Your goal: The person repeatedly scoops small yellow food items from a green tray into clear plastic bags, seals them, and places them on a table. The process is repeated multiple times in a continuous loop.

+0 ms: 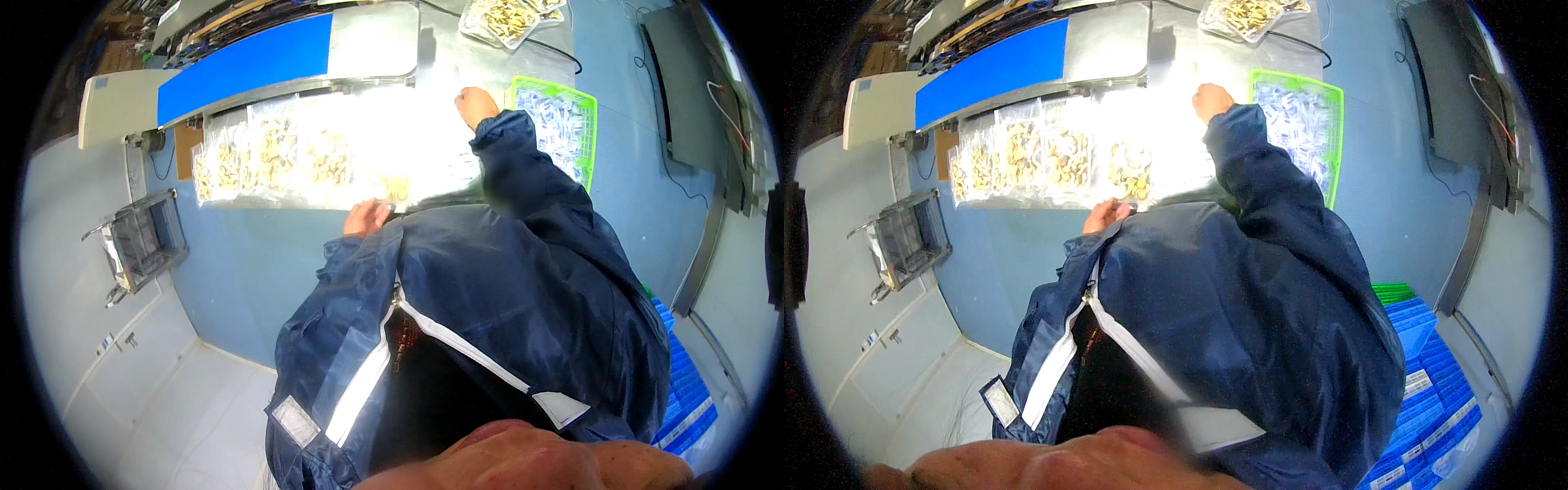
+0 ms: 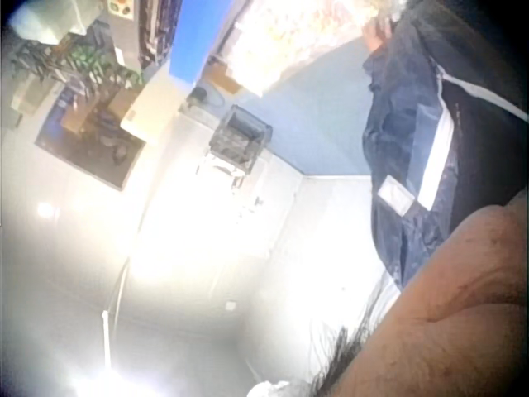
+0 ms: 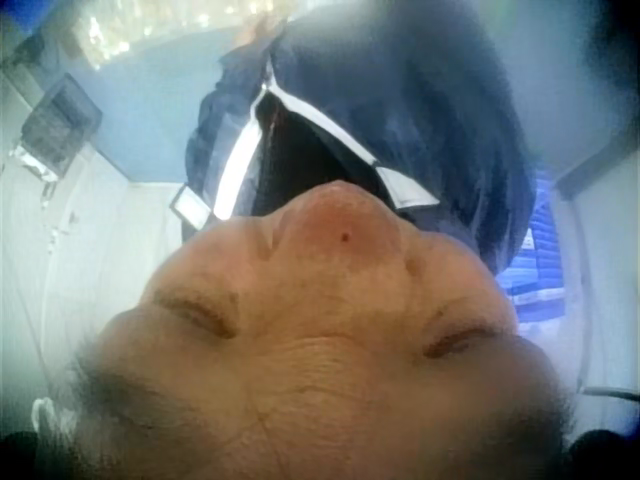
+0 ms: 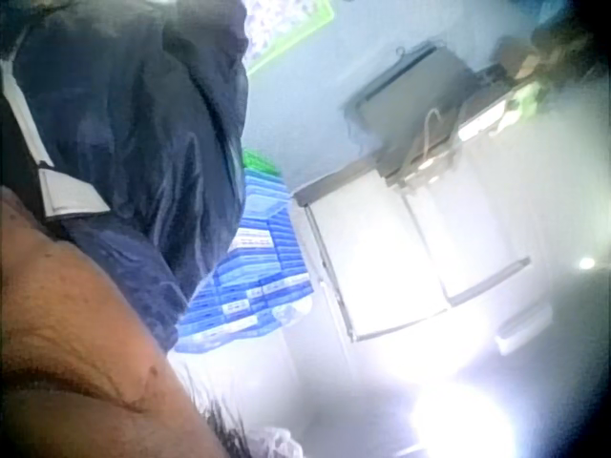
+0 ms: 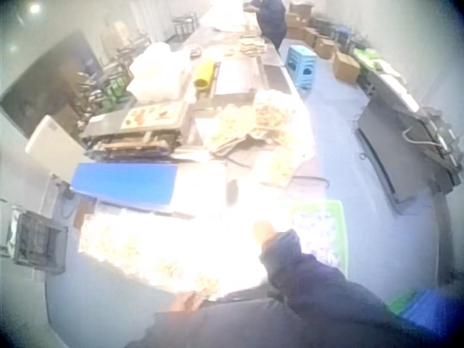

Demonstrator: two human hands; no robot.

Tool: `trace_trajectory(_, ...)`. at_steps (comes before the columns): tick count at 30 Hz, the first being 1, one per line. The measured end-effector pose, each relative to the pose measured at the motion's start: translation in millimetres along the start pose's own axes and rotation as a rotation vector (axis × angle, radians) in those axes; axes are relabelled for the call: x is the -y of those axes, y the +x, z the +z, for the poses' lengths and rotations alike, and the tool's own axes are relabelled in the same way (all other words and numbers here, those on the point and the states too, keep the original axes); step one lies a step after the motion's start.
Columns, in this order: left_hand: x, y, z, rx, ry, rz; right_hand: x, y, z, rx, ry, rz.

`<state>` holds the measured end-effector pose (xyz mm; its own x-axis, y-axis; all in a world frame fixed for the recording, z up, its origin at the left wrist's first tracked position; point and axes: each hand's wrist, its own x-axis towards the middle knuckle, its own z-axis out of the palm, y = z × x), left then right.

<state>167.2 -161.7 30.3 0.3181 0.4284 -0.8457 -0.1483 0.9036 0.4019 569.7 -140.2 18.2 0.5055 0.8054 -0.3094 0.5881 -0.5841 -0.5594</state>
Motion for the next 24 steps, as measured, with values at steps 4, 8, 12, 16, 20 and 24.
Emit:
trace_trajectory(4, -29, -17, -14, 0.181, 1.048, 0.064, 12, -32, -40, -0.035, -0.162, -0.010)
trace_trajectory(8, -62, -77, 58, -0.062, 0.995, 0.415, 38, -87, -99, 0.000, 0.350, -0.207)
trace_trajectory(12, -78, -78, 191, 0.322, 0.824, 0.696, 92, -145, -125, -0.079, 0.104, -0.459)
trace_trajectory(16, -100, -64, 262, 0.463, 0.787, 0.351, 102, -172, -144, -0.213, 0.243, -0.464)
trace_trajectory(20, -97, -71, 292, 0.465, 0.808, 0.452, 91, -176, -158, -0.359, 0.375, -0.275)
trace_trajectory(24, -77, -82, 315, 0.478, 0.750, 0.380, 93, -170, -156, -0.465, 0.633, -0.227)
